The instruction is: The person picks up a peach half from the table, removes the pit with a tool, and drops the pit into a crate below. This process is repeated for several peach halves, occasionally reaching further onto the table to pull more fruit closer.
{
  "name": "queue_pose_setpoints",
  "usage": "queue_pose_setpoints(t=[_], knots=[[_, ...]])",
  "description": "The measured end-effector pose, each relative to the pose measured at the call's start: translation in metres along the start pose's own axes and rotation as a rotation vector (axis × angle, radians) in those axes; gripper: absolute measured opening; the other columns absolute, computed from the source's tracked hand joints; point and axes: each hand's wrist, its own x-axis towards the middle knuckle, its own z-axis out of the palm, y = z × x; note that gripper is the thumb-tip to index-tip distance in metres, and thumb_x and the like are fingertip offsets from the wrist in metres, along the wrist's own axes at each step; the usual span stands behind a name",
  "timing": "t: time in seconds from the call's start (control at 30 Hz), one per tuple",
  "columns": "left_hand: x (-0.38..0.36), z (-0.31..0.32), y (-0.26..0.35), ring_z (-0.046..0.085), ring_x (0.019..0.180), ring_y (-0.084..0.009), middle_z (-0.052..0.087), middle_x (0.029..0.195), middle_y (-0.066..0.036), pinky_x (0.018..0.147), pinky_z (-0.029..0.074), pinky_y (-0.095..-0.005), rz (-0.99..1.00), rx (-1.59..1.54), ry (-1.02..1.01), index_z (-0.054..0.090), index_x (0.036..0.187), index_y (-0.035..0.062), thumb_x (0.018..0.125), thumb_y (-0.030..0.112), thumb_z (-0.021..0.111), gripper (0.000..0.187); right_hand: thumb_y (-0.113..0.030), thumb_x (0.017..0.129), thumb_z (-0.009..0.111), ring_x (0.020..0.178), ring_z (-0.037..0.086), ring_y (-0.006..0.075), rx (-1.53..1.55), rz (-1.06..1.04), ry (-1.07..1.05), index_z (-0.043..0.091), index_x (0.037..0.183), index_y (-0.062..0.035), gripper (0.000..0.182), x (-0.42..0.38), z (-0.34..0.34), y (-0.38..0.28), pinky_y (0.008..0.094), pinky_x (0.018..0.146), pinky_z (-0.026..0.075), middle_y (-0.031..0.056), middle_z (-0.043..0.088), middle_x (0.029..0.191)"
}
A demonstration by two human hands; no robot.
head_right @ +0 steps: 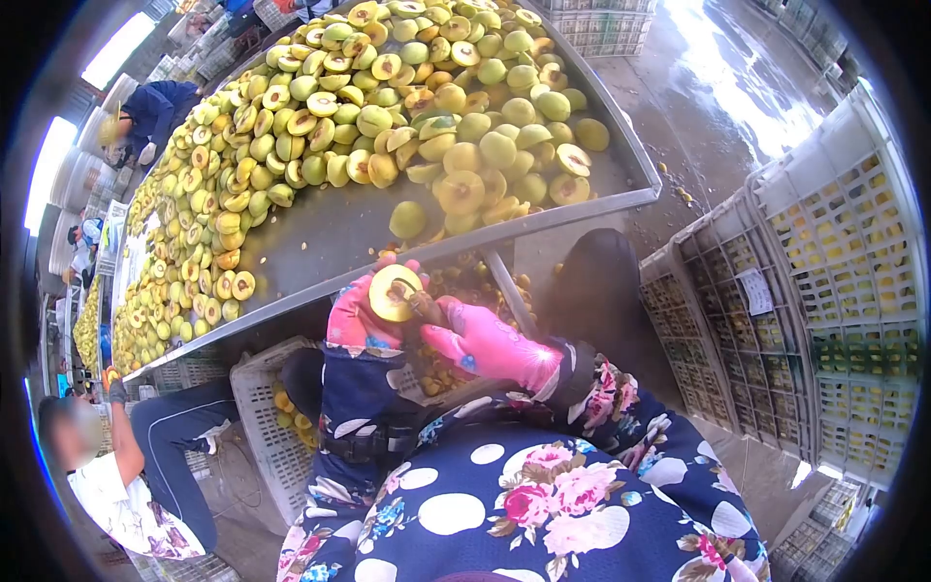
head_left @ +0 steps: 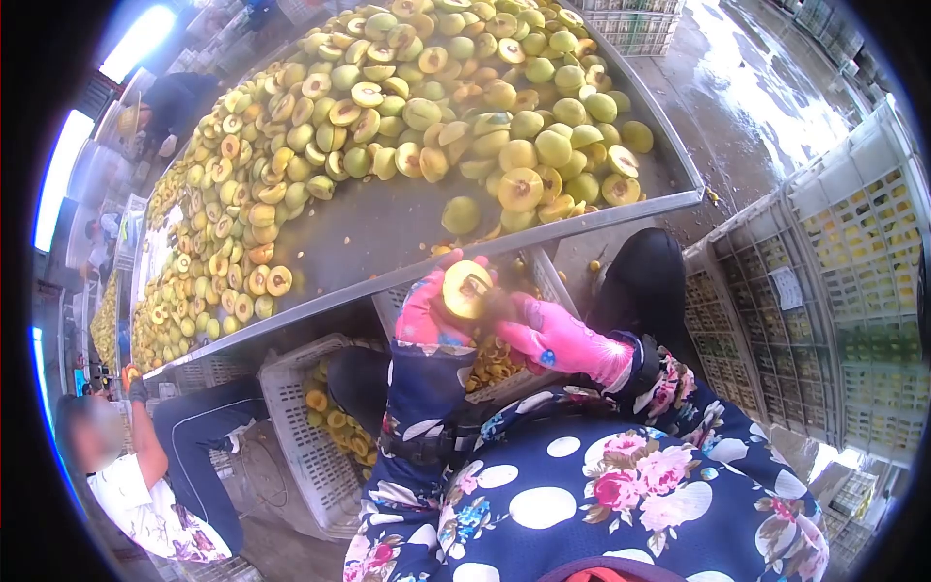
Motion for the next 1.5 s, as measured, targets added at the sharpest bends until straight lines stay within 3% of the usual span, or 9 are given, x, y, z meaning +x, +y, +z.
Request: queue_pose_setpoints(t=[0.27, 0.47, 0.67, 0.9, 1.0, 1.07, 1.2, 1.37, 1.5], knots=[[-0.002, 0.003, -0.005, 0.05, 0.106, -0.0333, 0.05, 0.119, -0.019, 0.09, 0.043, -0.0437, -0.008, -0.11, -0.111, 0.043, 0.122, -0.0022, 0.089, 0.025, 0.041, 0.043, -0.025, 0.087, 0.053, 0.064, 0.059, 0.0272, -0.213, -0.087, 0.052, 0.048, 0.103, 0.0021, 0.032, -0.002, 0.003, -0.004, 0.0363, 0.057, 0.043, 0.0167, 0.058, 0.072], [0.0, 0.012, -0.014, 0.054, 0.097, -0.0264, 0.055, 0.109, -0.016, 0.081, 0.047, -0.0389, 0.079, 0.0, 0.091, 0.05, 0.114, 0.0005, 0.093, 0.033, 0.04, 0.04, -0.023, 0.087, 0.053, 0.065, 0.059, 0.0312, -0.258, -0.136, 0.075, 0.045, 0.098, 0.0042, 0.03, -0.001, 0.008, -0.001, 0.0367, 0.057, 0.043, 0.0195, 0.058, 0.073], [0.0, 0.018, -0.029, 0.06, 0.082, -0.021, 0.061, 0.097, -0.013, 0.067, 0.052, -0.0319, 0.212, 0.199, 0.314, 0.055, 0.105, 0.0013, 0.087, 0.018, 0.055, 0.025, -0.018, 0.087, 0.051, 0.071, 0.059, 0.0348, -0.355, -0.393, 0.086, 0.043, 0.1, 0.0052, 0.028, 0.012, 0.011, 0.034, 0.0378, 0.06, 0.044, 0.0218, 0.058, 0.076], [0.001, 0.001, -0.026, 0.06, 0.078, -0.0177, 0.062, 0.092, -0.011, 0.063, 0.052, -0.0297, 0.122, 0.354, 0.263, 0.058, 0.1, 0.0018, 0.086, 0.016, 0.057, 0.02, -0.017, 0.085, 0.05, 0.075, 0.059, 0.0363, -0.506, -0.157, -0.125, 0.041, 0.104, 0.006, 0.031, 0.013, 0.001, 0.028, 0.039, 0.063, 0.045, 0.0227, 0.058, 0.08], [-0.001, -0.004, -0.028, 0.06, 0.08, -0.0181, 0.061, 0.095, -0.01, 0.064, 0.052, -0.0302, 0.146, 0.36, 0.231, 0.057, 0.102, 0.0032, 0.086, 0.018, 0.057, 0.022, -0.02, 0.088, 0.047, 0.063, 0.058, 0.0275, -0.329, -0.215, -0.125, 0.042, 0.103, 0.0044, 0.029, 0.016, 0.005, 0.024, 0.0352, 0.056, 0.045, 0.015, 0.057, 0.073], [-0.004, 0.004, -0.03, 0.06, 0.075, -0.0165, 0.063, 0.09, -0.01, 0.062, 0.052, -0.027, 0.187, 0.28, 0.21, 0.06, 0.098, 0.0026, 0.086, 0.013, 0.058, 0.017, -0.023, 0.089, 0.047, 0.053, 0.052, 0.0184, 0.004, 0.107, -0.253, 0.045, 0.099, 0.002, 0.027, 0.009, 0.001, 0.011, 0.0296, 0.047, 0.042, 0.0079, 0.052, 0.066], [-0.005, 0.002, -0.036, 0.06, 0.082, -0.0176, 0.061, 0.098, -0.011, 0.067, 0.051, -0.0293, 0.31, 0.253, 0.177, 0.058, 0.103, 0.0034, 0.087, 0.018, 0.055, 0.021, -0.027, 0.09, 0.048, 0.041, 0.038, 0.004, 0.438, 0.329, -0.424, 0.049, 0.091, -0.0025, 0.025, 0.005, 0.0, -0.003, 0.0189, 0.035, 0.032, -0.003, 0.042, 0.057], [-0.005, -0.005, -0.037, 0.058, 0.088, -0.0203, 0.058, 0.104, -0.012, 0.071, 0.05, -0.0319, 0.336, 0.227, 0.081, 0.054, 0.108, 0.005, 0.089, 0.025, 0.052, 0.028, -0.028, 0.089, 0.049, 0.039, 0.036, 0.0035, 0.812, 0.288, -0.532, 0.049, 0.088, -0.0033, 0.025, 0.004, 0.01, 0.006, 0.0187, 0.033, 0.03, -0.004, 0.041, 0.055], [-0.01, 0.007, -0.032, 0.058, 0.088, -0.0212, 0.058, 0.103, -0.012, 0.071, 0.05, -0.0323, 0.195, 0.206, 0.223, 0.053, 0.109, 0.0051, 0.089, 0.028, 0.051, 0.03, -0.028, 0.089, 0.049, 0.039, 0.036, 0.0031, 0.835, 0.271, -0.52, 0.049, 0.088, -0.0033, 0.025, 0.003, 0.01, 0.01, 0.0184, 0.033, 0.031, -0.0043, 0.04, 0.055]])
